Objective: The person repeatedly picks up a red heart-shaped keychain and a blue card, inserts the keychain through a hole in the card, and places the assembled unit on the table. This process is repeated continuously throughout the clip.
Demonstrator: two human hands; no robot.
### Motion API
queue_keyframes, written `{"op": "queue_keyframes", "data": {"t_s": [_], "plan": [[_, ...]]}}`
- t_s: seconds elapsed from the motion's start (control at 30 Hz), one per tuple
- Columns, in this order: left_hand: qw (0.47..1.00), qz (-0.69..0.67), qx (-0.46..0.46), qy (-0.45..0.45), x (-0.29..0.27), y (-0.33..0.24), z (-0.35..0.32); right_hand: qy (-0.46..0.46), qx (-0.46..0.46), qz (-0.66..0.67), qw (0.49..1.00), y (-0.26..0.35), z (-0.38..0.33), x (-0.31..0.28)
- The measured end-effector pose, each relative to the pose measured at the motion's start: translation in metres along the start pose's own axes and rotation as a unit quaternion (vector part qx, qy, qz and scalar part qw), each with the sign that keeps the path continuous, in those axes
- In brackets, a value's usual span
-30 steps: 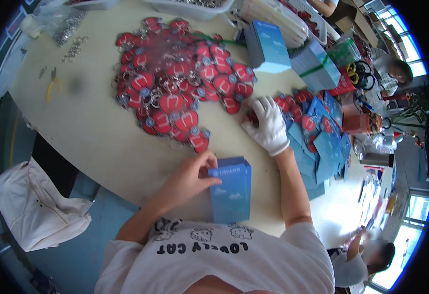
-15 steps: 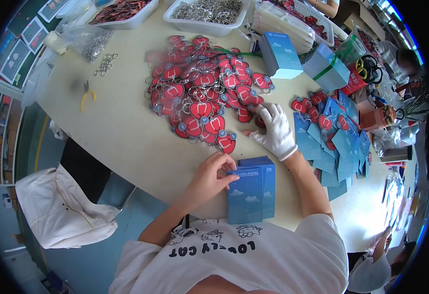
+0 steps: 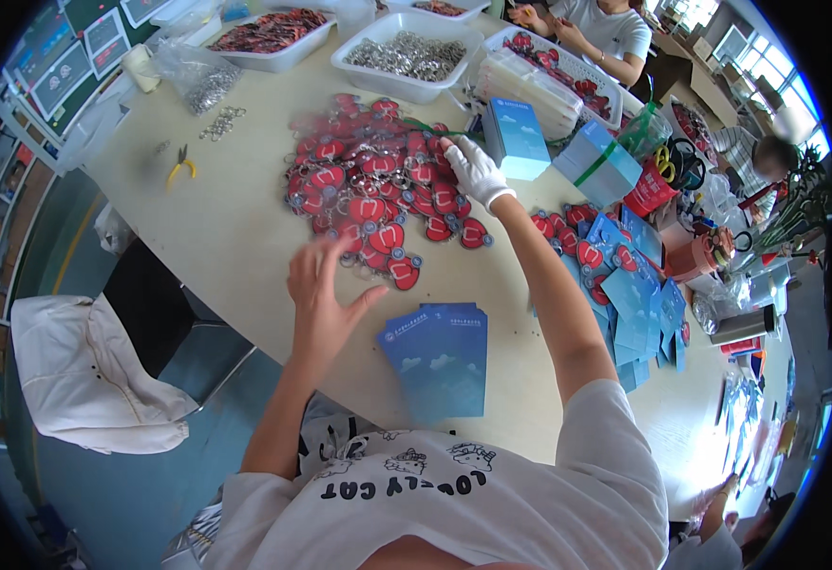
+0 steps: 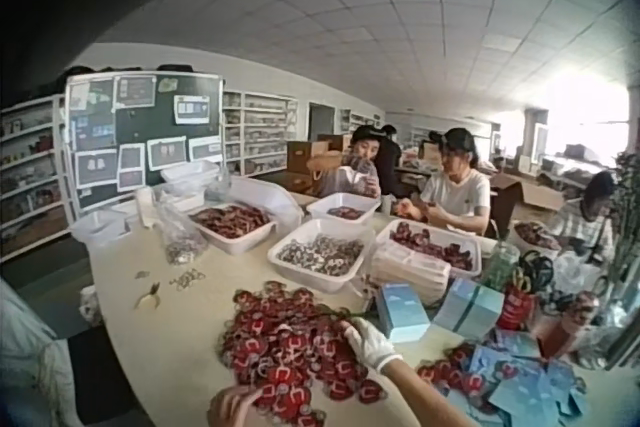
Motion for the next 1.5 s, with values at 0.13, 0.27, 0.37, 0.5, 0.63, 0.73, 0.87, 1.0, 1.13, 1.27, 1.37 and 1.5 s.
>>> {"op": "queue_keyframes", "data": {"t_s": [0.13, 0.27, 0.37, 0.5, 0.63, 0.73, 0.87, 1.0, 1.13, 1.27, 1.37, 1.5], "plan": [[0.99, 0.127, -0.067, 0.016, 0.027, 0.071, 0.032, -0.08, -0.014, -0.148, 0.986, 0.001, 0.008, 0.027], [0.99, 0.087, -0.054, 0.093, 0.049, 0.09, 0.043, -0.08, 0.033, -0.117, 0.989, 0.02, -0.01, 0.052], [0.99, 0.051, -0.043, 0.121, 0.038, 0.099, 0.046, -0.047, 0.013, -0.051, 0.998, 0.039, -0.022, 0.061], [0.985, 0.029, -0.044, 0.164, 0.026, 0.119, 0.051, 0.064, 0.004, 0.028, 0.998, 0.052, -0.019, 0.052], [0.987, 0.038, -0.029, 0.156, 0.027, 0.117, 0.053, -0.12, -0.2, -0.11, 0.966, 0.047, 0.044, 0.016], [0.989, 0.017, -0.022, 0.146, 0.028, 0.108, 0.056, -0.043, -0.081, -0.127, 0.988, -0.011, 0.076, 0.029], [0.993, 0.009, 0.005, 0.118, 0.02, 0.116, 0.05, -0.009, 0.0, -0.252, 0.968, -0.051, 0.064, 0.031], [0.993, 0.048, 0.019, 0.103, 0.025, 0.114, 0.05, -0.068, -0.065, -0.257, 0.962, -0.061, 0.039, 0.01], [0.995, 0.023, 0.023, 0.091, 0.024, 0.114, 0.049, -0.046, -0.116, -0.223, 0.967, -0.064, 0.024, -0.009], [0.996, 0.026, 0.014, 0.087, 0.024, 0.116, 0.046, -0.053, -0.101, -0.29, 0.95, -0.05, 0.015, -0.013], [0.997, 0.012, 0.009, 0.073, 0.023, 0.125, 0.046, -0.106, -0.107, -0.265, 0.952, -0.006, 0.032, -0.008], [0.997, 0.025, 0.019, 0.071, 0.022, 0.116, 0.048, -0.008, -0.064, -0.14, 0.988, -0.005, 0.079, 0.029]]}}
Point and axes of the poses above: each hand's wrist, its own z-axis towards the middle knuckle, its own x-axis out of the palm, y = z × x, the point moved 8 cm from there along z, towards the middle knuckle, and after that the axes turned 4 degrees about y, right-handed, at the moved point
